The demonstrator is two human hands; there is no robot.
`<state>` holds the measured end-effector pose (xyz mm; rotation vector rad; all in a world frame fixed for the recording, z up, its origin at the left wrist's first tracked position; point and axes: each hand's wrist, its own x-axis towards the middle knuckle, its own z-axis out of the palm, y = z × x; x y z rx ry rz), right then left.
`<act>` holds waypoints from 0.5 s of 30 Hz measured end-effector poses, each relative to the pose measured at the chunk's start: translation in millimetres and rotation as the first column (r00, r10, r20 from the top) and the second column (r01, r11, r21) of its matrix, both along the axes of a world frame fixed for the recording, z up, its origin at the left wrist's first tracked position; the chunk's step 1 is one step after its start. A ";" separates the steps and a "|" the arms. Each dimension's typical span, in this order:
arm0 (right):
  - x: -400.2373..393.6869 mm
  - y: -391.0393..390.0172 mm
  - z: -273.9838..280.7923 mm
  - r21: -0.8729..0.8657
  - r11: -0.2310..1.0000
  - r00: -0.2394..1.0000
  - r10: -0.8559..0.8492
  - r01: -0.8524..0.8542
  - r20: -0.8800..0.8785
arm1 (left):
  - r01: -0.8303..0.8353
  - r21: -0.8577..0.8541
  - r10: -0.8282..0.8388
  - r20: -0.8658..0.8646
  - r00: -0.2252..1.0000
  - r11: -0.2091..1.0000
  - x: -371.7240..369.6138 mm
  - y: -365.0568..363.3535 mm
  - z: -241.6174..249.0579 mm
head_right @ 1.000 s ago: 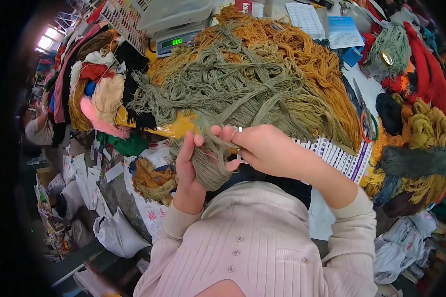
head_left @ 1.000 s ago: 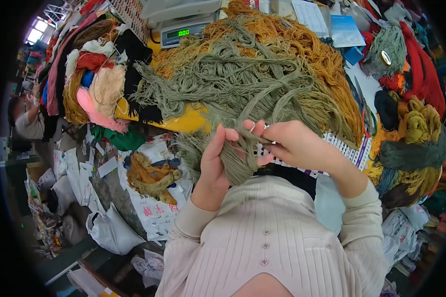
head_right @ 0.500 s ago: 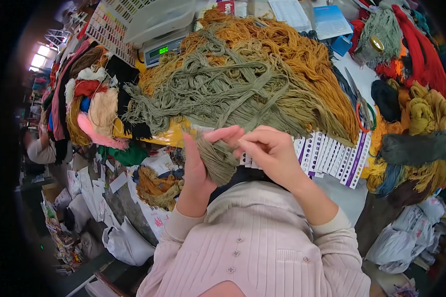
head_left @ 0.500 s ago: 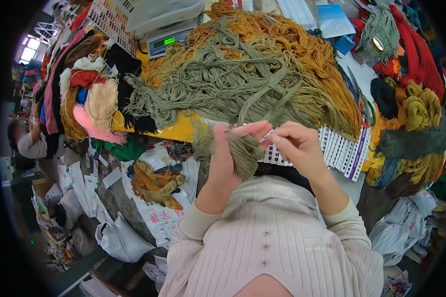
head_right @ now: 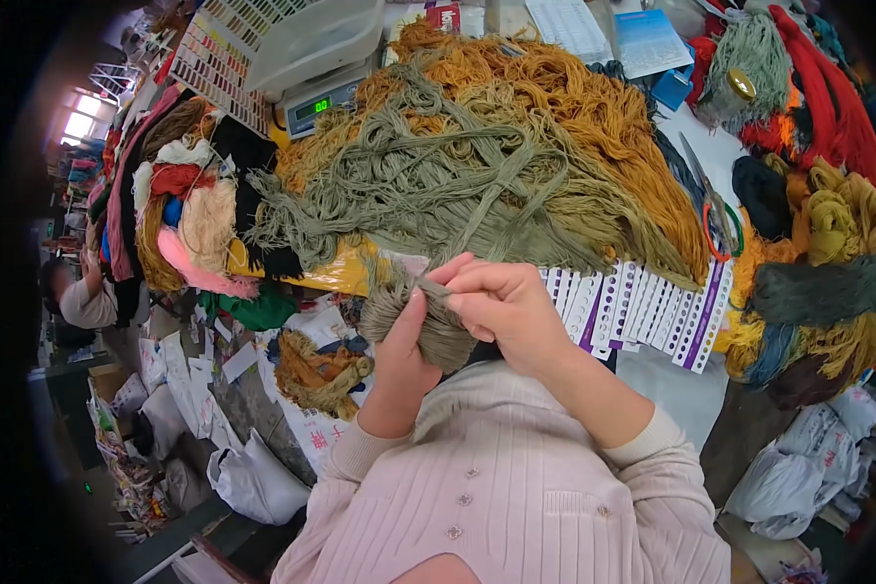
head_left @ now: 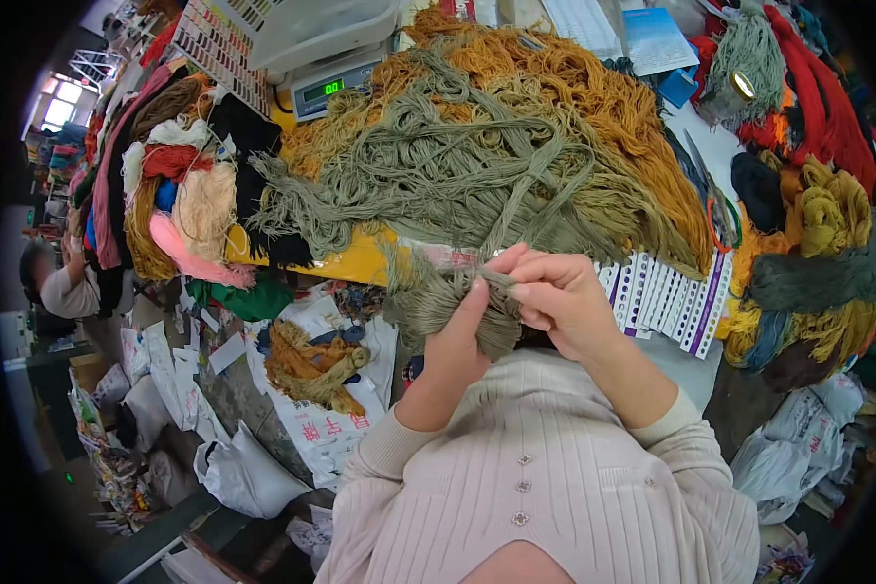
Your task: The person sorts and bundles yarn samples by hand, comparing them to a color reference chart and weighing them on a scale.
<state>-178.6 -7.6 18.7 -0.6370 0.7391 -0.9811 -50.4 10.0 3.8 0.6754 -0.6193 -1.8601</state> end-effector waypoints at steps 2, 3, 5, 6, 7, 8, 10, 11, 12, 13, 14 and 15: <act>-1.0 -2.2 0.8 0.044 0.999 0.998 0.008 -0.010 0.058 | -0.017 0.076 0.028 -0.143 0.989 0.997 2.1 0.9 -1.7; -0.5 -3.3 1.7 0.055 0.998 0.997 0.010 -0.014 0.071 | -0.030 0.112 0.050 -0.188 0.981 0.993 3.9 2.0 -6.3; 0.6 -5.5 3.3 0.085 0.996 0.997 0.016 -0.022 0.069 | -0.060 0.120 0.088 -0.245 0.966 0.991 5.7 3.6 -8.4; 1.5 -5.7 3.9 0.104 0.994 0.998 0.019 -0.024 0.054 | -0.077 0.093 0.099 -0.256 0.961 0.993 5.7 4.4 -8.1; 2.4 -5.7 4.2 0.124 0.992 0.999 0.020 -0.025 0.039 | -0.095 0.066 0.109 -0.269 0.957 0.993 6.1 4.8 -8.0; 3.2 -5.1 3.1 0.050 0.998 0.999 0.027 -0.025 -0.022 | -0.114 0.005 0.114 -0.104 0.988 0.993 6.9 5.2 -9.1; 4.5 -2.9 -1.3 -0.095 0.995 0.989 0.027 -0.041 -0.147 | -0.122 -0.117 0.147 0.228 0.963 0.986 8.3 6.8 -12.3; 4.6 -2.7 -2.7 -0.086 0.995 0.991 0.029 -0.040 -0.130 | -0.145 -0.049 0.151 0.127 0.980 0.988 8.2 6.6 -10.5; 4.5 -2.8 -3.7 -0.077 0.996 0.993 0.028 -0.037 -0.113 | -0.158 0.019 0.158 0.024 0.987 0.987 7.8 5.3 -6.2; 4.4 -3.0 -4.0 -0.068 0.997 0.995 0.027 -0.033 -0.096 | -0.162 0.089 0.169 -0.079 0.982 0.983 7.4 4.1 -2.9; 4.8 -3.6 -2.2 -0.032 0.999 0.997 0.022 -0.024 -0.068 | -0.149 0.100 0.158 -0.090 0.983 0.984 8.2 3.0 -1.0; 5.3 -4.1 0.7 0.006 1.000 0.999 0.016 -0.015 -0.040 | -0.136 0.111 0.147 -0.100 0.984 0.985 9.8 2.0 0.5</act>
